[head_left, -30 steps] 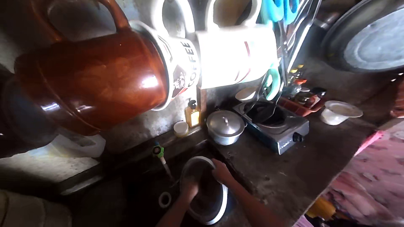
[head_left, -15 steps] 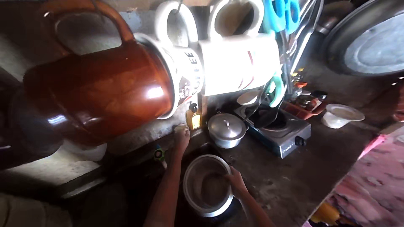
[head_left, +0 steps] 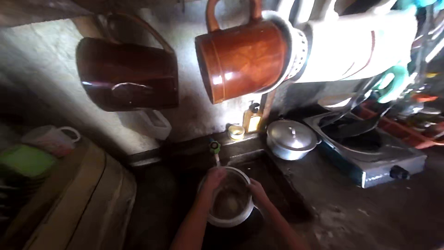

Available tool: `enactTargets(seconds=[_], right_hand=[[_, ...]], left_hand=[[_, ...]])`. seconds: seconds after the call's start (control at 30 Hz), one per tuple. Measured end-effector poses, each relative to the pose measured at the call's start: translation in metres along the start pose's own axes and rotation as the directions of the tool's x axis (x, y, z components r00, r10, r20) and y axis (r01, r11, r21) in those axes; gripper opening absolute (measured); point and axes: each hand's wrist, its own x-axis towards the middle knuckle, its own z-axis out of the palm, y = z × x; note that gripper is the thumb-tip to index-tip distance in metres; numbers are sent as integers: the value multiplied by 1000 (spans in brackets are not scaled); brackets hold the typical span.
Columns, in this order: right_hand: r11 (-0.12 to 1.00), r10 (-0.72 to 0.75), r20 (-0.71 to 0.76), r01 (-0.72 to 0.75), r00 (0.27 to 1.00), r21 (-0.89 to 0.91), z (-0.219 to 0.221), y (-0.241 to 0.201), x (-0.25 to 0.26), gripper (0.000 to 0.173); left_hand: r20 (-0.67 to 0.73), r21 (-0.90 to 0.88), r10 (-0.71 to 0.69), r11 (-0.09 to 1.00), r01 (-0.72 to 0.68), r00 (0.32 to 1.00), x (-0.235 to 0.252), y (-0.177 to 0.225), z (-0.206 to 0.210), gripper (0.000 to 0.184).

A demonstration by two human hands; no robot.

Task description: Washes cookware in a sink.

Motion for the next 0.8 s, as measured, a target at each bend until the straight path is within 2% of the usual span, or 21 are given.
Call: enactTargets(seconds=[0.13,0.23,0.3,0.37,0.43,0.5,0.57,0.63,0.7,0.73,0.8], right_hand=[[998,35,163,-44,986,54,22,3,17,31],[1000,6,241,-5,971,-6,32,0,34,27],[997,41,287,-21,957,-71,42,-8,43,28],[987,87,322,-38,943,-156,53,-17,51,32],[975,96,356,-15,930,-224,65,-26,56,34],[970,69,388,30,919,-243,72,-31,60,32],[964,39,398,70,917,-256,70,-39,59,31],[946,75,367,51,927,-322,59,-49,52,40],[937,86,316,31,945,-348,44,-55,43,46],[941,60,290,43,955,-337,35,-57,40,47],[953,-24,243,96,970,-287,17,-60,29,47]], left_hand=[[160,320,3,946,-54,987,-17,-2,17,28],[287,504,73,837,-215,955,-21,2,13,24],[249,660,158,695,-286,956,-21,17,2,28],[130,827,265,503,-252,956,-17,31,-11,33],[101,928,330,309,-208,938,-9,33,-23,38],[227,955,377,94,-281,898,-7,23,-27,37],[389,912,377,-28,-409,841,-2,12,-30,39],[466,867,393,-24,-498,793,7,8,-32,41],[464,851,422,33,-525,779,18,8,-28,40],[434,857,441,65,-511,786,21,7,-23,40],[288,892,480,180,-414,829,20,8,-12,38]])
